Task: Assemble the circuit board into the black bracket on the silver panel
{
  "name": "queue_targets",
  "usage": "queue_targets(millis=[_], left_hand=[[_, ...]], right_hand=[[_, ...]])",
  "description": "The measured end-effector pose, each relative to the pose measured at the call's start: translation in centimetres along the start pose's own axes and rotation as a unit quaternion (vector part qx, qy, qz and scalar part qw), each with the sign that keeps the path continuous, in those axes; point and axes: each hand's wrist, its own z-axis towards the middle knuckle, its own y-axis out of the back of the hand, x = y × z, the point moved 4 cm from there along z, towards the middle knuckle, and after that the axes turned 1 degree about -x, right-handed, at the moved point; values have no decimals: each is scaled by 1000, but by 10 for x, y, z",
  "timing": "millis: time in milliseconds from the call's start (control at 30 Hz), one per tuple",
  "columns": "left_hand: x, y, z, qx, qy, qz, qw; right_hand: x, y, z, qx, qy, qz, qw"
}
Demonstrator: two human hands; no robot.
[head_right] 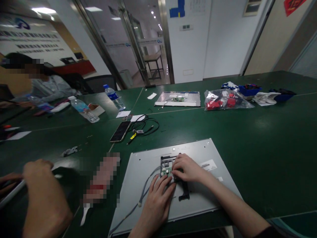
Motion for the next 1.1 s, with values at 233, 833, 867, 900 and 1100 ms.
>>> queue_targets(millis=[233, 833, 867, 900, 1100], left_hand=[[2, 2, 0, 9, -3, 2, 1000], [5, 5, 2, -23, -27, -5, 999], [5, 5, 2, -25, -27, -6, 999], [5, 6, 3, -28, -27, -9, 999], [4, 7, 5, -37, -16, -33, 999]], right_hand=[[-5, -7, 2, 12, -3, -8, 1000], [-2, -13, 1, 2, 5, -13, 1000], [-3, -14, 1, 1, 5, -13, 1000], [-3, -14, 1, 0, 6, -14, 1000], [-5, -15, 0, -3, 4, -19, 1000]])
